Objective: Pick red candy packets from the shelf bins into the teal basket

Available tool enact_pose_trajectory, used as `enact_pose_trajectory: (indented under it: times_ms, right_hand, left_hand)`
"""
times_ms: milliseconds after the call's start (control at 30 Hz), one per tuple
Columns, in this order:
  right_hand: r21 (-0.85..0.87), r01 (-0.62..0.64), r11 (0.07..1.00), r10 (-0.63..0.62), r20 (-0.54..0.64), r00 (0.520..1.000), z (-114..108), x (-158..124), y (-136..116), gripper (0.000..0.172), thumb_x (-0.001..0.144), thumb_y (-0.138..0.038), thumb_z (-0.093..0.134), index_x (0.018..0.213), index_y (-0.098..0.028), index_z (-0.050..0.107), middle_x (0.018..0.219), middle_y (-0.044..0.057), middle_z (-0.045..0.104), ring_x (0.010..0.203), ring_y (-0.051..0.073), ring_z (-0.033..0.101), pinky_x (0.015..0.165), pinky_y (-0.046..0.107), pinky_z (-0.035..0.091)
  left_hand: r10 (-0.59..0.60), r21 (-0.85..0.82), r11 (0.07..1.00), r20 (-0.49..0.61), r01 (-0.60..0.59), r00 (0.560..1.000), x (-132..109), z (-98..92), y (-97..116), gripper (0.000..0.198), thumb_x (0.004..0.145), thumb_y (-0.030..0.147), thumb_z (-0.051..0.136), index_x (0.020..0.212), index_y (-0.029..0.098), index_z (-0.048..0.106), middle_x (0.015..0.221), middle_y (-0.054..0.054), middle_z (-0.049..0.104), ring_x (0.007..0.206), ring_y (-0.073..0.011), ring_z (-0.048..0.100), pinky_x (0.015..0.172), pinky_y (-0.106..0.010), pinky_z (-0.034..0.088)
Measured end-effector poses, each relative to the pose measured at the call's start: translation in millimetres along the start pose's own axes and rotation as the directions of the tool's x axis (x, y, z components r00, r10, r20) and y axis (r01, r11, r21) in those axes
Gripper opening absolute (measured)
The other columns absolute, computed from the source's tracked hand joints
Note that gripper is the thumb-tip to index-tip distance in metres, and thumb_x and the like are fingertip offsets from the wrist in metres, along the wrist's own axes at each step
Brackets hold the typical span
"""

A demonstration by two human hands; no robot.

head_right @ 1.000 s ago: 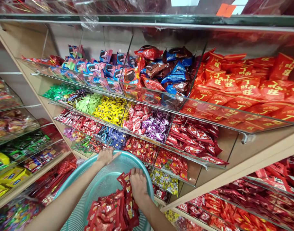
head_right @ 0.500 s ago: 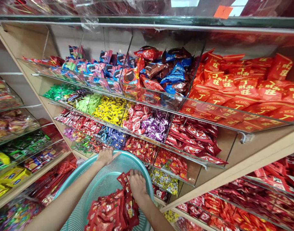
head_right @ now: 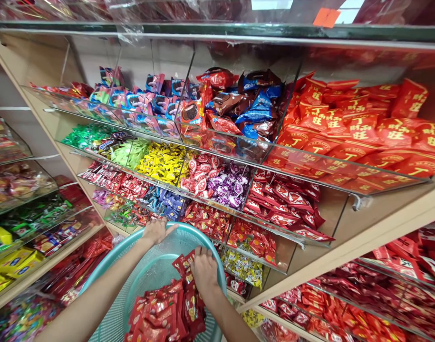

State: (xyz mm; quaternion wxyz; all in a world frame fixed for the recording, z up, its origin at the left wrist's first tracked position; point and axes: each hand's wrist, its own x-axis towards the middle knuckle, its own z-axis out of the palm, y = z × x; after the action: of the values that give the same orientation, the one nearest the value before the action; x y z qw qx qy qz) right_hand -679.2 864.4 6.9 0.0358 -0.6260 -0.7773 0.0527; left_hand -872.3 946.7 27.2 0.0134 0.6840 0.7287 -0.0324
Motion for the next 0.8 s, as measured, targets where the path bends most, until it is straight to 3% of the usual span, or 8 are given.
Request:
enact_pose_trajectory:
  times_ms: [200, 367, 500, 600, 700, 800]
  right_hand:
    - [-0.109, 0.053, 0.993, -0.053, 0.001, 0.999, 12, -6, -1, 0.032, 0.081, -0.011, 0.044, 0.111, -0.011, 0.054, 0.105, 0.016, 0.060, 0.101, 0.026, 0.053, 0.085, 0.036, 0.041]
    - [-0.028, 0.040, 0.999, -0.041, -0.003, 0.999, -12, 0, 0, 0.028, 0.085, -0.027, 0.044, 0.104, -0.012, 0.057, 0.098, 0.014, 0.062, 0.092, 0.026, 0.057, 0.077, 0.034, 0.044]
    - [0.166, 0.021, 0.986, 0.001, -0.134, 0.991, -38, 30, 5, 0.030, 0.088, -0.033, 0.037, 0.104, -0.016, 0.055, 0.097, 0.011, 0.062, 0.088, 0.023, 0.059, 0.072, 0.030, 0.043]
    - [0.392, -0.014, 0.920, 0.098, -0.195, 0.976, -41, 64, 8, 0.038, 0.085, -0.039, 0.041, 0.115, -0.017, 0.048, 0.105, 0.011, 0.059, 0.093, 0.022, 0.057, 0.074, 0.029, 0.042]
    - [0.568, -0.055, 0.821, 0.187, -0.177, 0.966, -33, 97, 4, 0.055, 0.078, -0.045, 0.049, 0.124, -0.016, 0.040, 0.115, 0.014, 0.053, 0.100, 0.023, 0.054, 0.079, 0.030, 0.041]
    - [0.629, -0.088, 0.773, 0.188, -0.094, 0.978, -21, 120, -2, 0.071, 0.068, -0.045, 0.060, 0.128, -0.016, 0.036, 0.121, 0.015, 0.046, 0.103, 0.025, 0.053, 0.081, 0.033, 0.042]
  left_hand:
    - [-0.006, -0.006, 1.000, 0.007, 0.006, 1.000, 0, -0.3, 0, 0.078, 0.078, 0.070, 0.015, 0.111, 0.008, 0.050, 0.103, -0.019, 0.057, 0.102, -0.0302, 0.050, 0.087, -0.039, 0.033]
    - [-0.008, -0.001, 1.000, 0.013, 0.008, 1.000, 0, -1.4, 1, 0.078, 0.080, 0.067, 0.013, 0.114, 0.007, 0.049, 0.103, -0.020, 0.057, 0.103, -0.0300, 0.049, 0.087, -0.039, 0.033]
    - [0.001, -0.005, 1.000, -0.009, -0.001, 1.000, 0, 0.2, 0, 0.077, 0.080, 0.066, 0.012, 0.113, 0.007, 0.050, 0.103, -0.020, 0.057, 0.102, -0.0304, 0.050, 0.086, -0.040, 0.034]
    - [0.001, -0.007, 1.000, -0.016, -0.001, 1.000, 0, 2.2, -1, 0.077, 0.081, 0.066, 0.012, 0.112, 0.007, 0.050, 0.102, -0.019, 0.057, 0.100, -0.0298, 0.051, 0.086, -0.039, 0.035]
    - [0.010, -0.008, 1.000, -0.018, -0.010, 1.000, 1, 4.0, -2, 0.077, 0.081, 0.066, 0.012, 0.111, 0.007, 0.051, 0.101, -0.019, 0.058, 0.100, -0.0296, 0.051, 0.085, -0.039, 0.035]
    - [0.014, -0.010, 1.000, -0.021, -0.014, 1.000, 2, 4.7, -2, 0.077, 0.081, 0.066, 0.012, 0.110, 0.006, 0.052, 0.101, -0.019, 0.057, 0.100, -0.0299, 0.051, 0.085, -0.039, 0.035]
